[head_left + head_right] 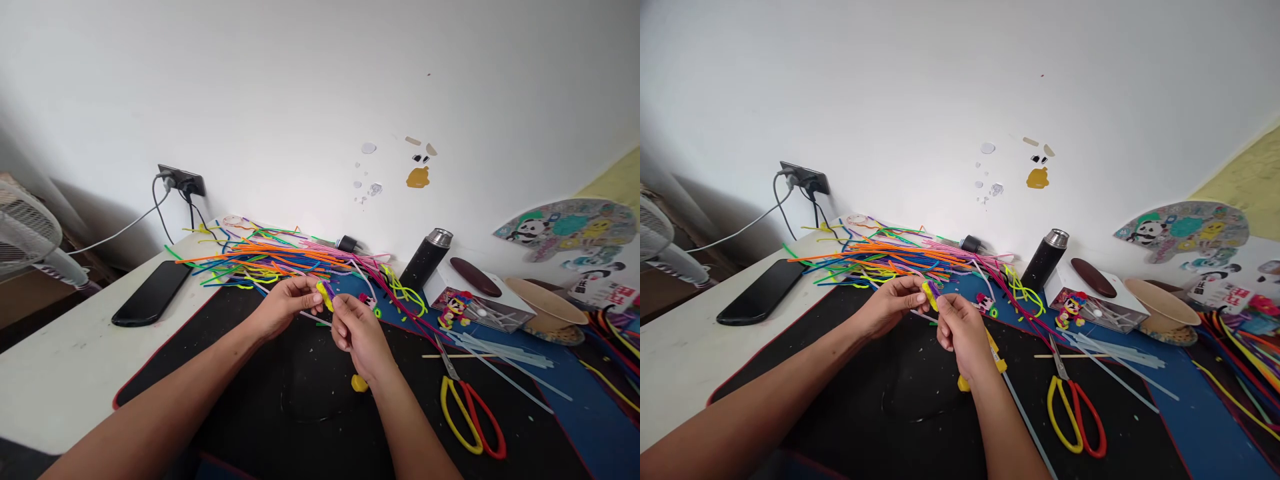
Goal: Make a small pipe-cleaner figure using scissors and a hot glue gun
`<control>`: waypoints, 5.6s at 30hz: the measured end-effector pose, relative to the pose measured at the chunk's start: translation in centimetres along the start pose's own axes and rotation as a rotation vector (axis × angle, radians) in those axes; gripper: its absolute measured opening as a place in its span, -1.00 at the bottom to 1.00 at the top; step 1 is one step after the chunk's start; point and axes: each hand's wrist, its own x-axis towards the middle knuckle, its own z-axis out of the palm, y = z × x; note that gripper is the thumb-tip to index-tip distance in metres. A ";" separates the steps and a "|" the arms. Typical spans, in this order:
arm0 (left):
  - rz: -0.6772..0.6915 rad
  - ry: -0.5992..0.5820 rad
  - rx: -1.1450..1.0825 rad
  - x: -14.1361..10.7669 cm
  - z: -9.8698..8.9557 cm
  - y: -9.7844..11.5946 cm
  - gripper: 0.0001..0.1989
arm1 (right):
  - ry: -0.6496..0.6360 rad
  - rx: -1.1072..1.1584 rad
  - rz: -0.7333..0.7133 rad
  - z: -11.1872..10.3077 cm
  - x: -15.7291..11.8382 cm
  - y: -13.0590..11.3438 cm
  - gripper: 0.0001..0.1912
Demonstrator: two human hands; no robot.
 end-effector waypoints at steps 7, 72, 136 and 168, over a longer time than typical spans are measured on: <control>0.001 0.020 0.056 0.0 0.2 0.1 -0.68 | -0.031 -0.021 0.018 -0.1 0.1 0.3 -0.58; 0.009 0.019 -0.136 0.1 -0.4 0.0 -0.71 | -0.060 0.037 0.109 0.2 -0.2 0.5 -0.55; -0.003 0.049 -0.095 0.1 -0.8 -0.1 -0.71 | -0.088 0.027 0.117 0.6 -0.4 0.1 -0.56; -0.085 0.134 0.130 0.6 -1.5 -0.2 -0.61 | 0.028 0.113 0.040 0.4 -0.2 -0.3 -0.50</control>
